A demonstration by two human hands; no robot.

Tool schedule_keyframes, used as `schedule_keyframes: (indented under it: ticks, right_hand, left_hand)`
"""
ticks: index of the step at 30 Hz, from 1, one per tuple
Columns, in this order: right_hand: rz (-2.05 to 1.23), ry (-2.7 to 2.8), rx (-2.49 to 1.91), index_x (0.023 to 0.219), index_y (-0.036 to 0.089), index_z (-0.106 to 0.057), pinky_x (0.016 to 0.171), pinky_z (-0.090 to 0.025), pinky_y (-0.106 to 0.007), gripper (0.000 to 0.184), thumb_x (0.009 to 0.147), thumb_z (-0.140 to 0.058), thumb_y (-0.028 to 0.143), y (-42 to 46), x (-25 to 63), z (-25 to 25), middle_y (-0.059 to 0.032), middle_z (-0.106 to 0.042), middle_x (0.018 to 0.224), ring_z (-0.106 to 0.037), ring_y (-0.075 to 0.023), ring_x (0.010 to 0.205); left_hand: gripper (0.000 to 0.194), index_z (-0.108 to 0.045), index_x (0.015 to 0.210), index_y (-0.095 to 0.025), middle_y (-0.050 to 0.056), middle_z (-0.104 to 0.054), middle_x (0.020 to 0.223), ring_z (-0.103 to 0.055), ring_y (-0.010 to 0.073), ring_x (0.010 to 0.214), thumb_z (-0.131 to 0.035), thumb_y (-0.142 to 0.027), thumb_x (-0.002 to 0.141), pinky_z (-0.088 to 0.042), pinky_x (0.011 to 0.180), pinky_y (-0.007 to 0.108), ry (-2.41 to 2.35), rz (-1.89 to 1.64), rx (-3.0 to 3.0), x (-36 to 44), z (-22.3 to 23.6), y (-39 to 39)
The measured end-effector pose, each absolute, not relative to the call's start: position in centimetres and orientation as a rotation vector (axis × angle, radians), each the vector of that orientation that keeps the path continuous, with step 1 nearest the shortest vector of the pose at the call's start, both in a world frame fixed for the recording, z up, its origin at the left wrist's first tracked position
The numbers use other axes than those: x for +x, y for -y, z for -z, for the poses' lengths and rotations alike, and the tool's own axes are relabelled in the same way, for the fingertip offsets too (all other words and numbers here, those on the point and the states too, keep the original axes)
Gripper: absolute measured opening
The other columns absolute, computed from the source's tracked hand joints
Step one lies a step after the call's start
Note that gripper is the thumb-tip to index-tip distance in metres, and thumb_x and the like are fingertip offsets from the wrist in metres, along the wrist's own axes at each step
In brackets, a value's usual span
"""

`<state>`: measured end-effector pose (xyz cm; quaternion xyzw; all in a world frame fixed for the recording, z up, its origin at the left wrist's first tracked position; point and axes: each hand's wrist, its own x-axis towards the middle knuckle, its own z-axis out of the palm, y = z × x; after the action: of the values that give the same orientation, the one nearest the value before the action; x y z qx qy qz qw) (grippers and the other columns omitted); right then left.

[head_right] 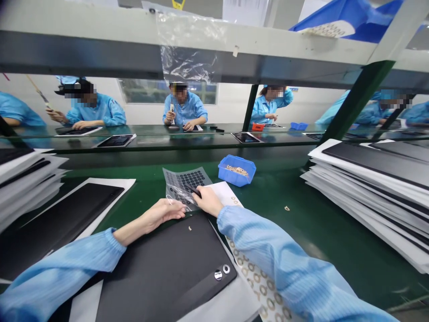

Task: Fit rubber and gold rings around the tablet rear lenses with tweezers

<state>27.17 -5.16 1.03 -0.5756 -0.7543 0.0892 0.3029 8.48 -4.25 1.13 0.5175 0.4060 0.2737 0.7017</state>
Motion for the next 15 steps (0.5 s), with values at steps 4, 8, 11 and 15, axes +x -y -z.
schedule_keyframes:
  ticks: [4,8,11,15]
  right_hand:
    - [-0.211,2.05,-1.374,0.081,0.017,-0.055,0.073,-0.042,-0.03,0.006,0.082,-0.055,0.011,5.7,26.7,-0.9,-0.0087,-0.06,0.088,-0.056,-0.0193,0.08]
    - [-0.268,2.135,-1.218,0.083,0.018,-0.061,0.073,-0.045,-0.029,0.007,0.081,-0.06,0.012,6.2,26.3,-1.1,-0.0057,-0.064,0.085,-0.059,-0.0179,0.078]
    - [-0.292,2.129,-1.199,0.081,0.017,-0.064,0.071,-0.045,-0.029,0.002,0.082,-0.061,0.016,6.3,26.2,-1.3,-0.0056,-0.065,0.08,-0.059,-0.0174,0.074]
    - [-0.332,2.103,-1.224,0.073,0.017,-0.064,0.069,-0.044,-0.028,0.008,0.081,-0.062,0.018,6.4,26.0,-1.3,-0.0041,-0.065,0.074,-0.058,-0.0167,0.07]
  left_hand:
    - [0.007,-0.066,0.082,-0.008,0.001,-0.068,0.07,-0.066,0.0117,0.067,-0.061,-0.011,0.086,-0.055,0.075,0.029,-0.895,-0.612,1.167,8.6,-1.2,4.3]
    - [0.008,-0.064,0.079,-0.009,0.0,-0.067,0.07,-0.066,0.0108,0.066,-0.06,-0.008,0.086,-0.055,0.073,0.027,-0.892,-0.627,1.177,8.7,-1.2,4.5]
    - [0.009,-0.064,0.081,-0.009,-0.001,-0.067,0.07,-0.065,0.0103,0.066,-0.058,-0.005,0.086,-0.055,0.072,0.027,-0.891,-0.631,1.185,8.7,-1.2,4.6]
    - [0.007,-0.065,0.085,-0.008,-0.001,-0.067,0.068,-0.065,0.0109,0.065,-0.059,-0.006,0.086,-0.055,0.074,0.028,-0.892,-0.628,1.197,8.7,-1.1,4.6]
